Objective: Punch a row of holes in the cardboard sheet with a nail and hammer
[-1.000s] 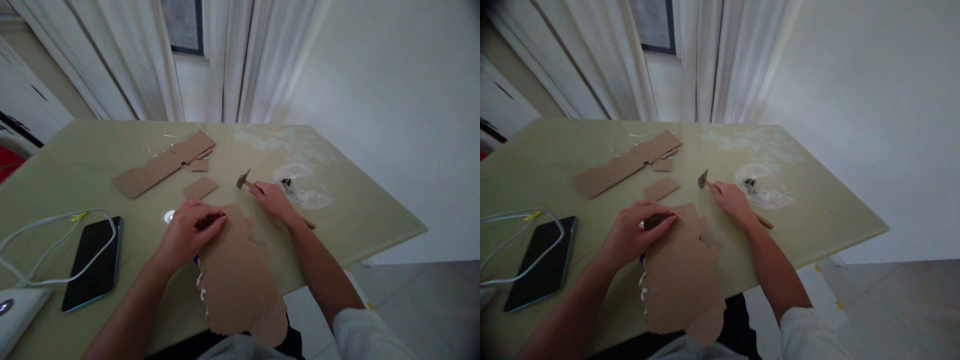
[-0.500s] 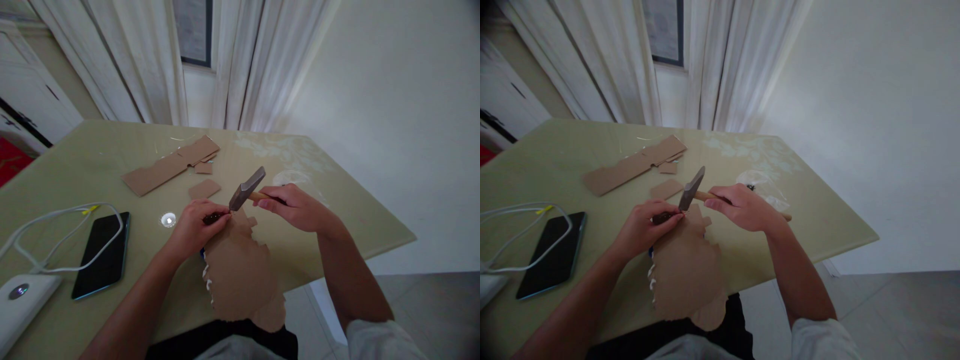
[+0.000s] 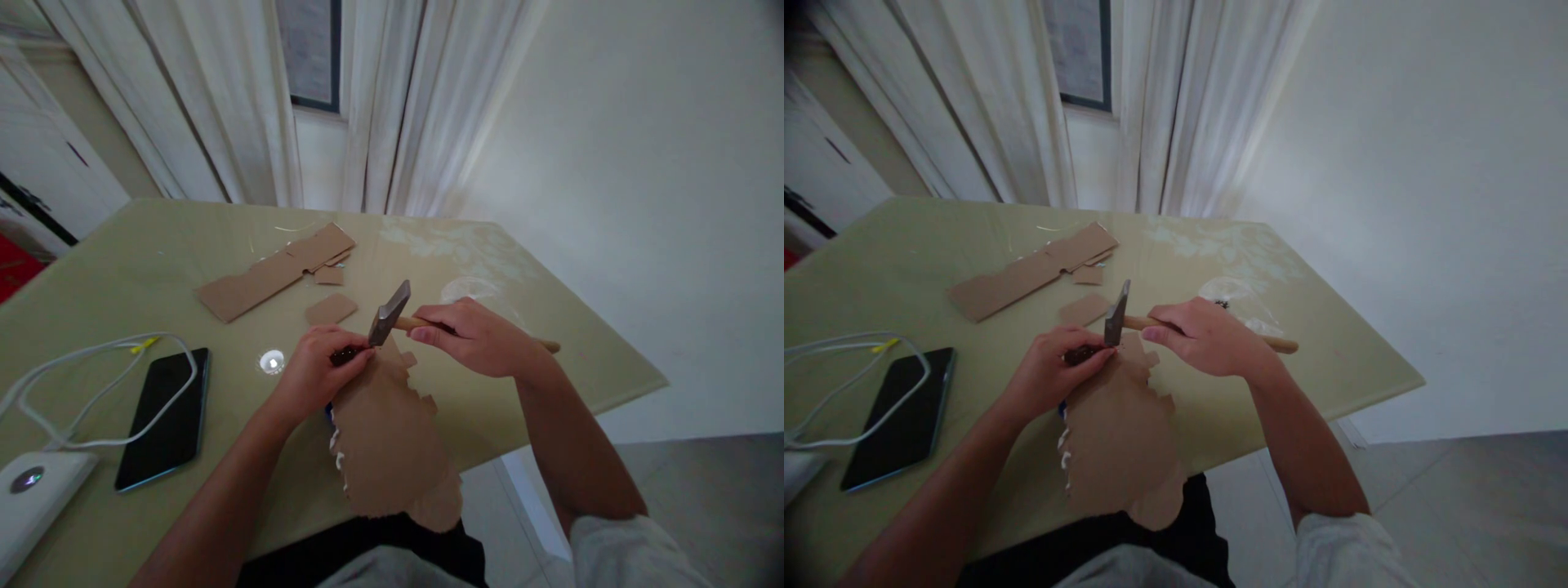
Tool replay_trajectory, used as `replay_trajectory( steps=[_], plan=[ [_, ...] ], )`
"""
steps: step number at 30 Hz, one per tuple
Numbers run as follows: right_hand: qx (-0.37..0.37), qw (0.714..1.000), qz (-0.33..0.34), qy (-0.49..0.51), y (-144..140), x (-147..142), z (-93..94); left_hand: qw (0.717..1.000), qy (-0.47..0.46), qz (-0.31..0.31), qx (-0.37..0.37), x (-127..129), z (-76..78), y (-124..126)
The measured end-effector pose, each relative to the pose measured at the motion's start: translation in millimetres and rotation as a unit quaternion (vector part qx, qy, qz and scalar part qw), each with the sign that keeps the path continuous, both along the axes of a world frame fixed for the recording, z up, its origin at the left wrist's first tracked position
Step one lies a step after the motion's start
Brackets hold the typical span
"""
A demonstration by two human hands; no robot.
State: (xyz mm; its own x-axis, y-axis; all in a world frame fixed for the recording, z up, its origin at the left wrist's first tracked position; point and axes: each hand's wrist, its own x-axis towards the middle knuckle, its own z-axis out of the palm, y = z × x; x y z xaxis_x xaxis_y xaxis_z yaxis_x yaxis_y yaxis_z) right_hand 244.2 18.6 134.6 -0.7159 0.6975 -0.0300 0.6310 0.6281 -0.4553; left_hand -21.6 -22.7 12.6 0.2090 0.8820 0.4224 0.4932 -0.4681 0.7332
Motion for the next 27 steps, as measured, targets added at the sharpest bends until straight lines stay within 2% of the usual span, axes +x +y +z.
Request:
replay_trajectory(
  steps=[6, 12, 17, 23, 27],
  plan=[
    [0.008, 0.999, -0.024, 0.037, 0.0, -0.1, 1.4, 1.0, 0.002, 0.002, -0.004, -0.4, 0.0, 0.3],
    [0.005, 1.0, -0.011, -0.003, -1.4, -2.4, -0.5, 1.0, 0.008, -0.003, -0.008, -1.2, 1.1, 0.4],
    [0.02, 0.998, -0.035, 0.043, -2.6, -0.9, 1.9, 1.0, 0.015, -0.003, -0.016, -1.3, 1.0, 0.9],
    [0.017, 0.999, -0.021, -0.021, -5.4, -6.1, 2.5, 1.0, 0.016, -0.01, -0.009, -1.2, 1.7, 1.3],
    [0.033, 0.998, -0.042, 0.042, -5.1, -1.3, 2.6, 1.0, 0.014, -0.01, -0.013, -0.1, 3.2, 0.5]
  ],
)
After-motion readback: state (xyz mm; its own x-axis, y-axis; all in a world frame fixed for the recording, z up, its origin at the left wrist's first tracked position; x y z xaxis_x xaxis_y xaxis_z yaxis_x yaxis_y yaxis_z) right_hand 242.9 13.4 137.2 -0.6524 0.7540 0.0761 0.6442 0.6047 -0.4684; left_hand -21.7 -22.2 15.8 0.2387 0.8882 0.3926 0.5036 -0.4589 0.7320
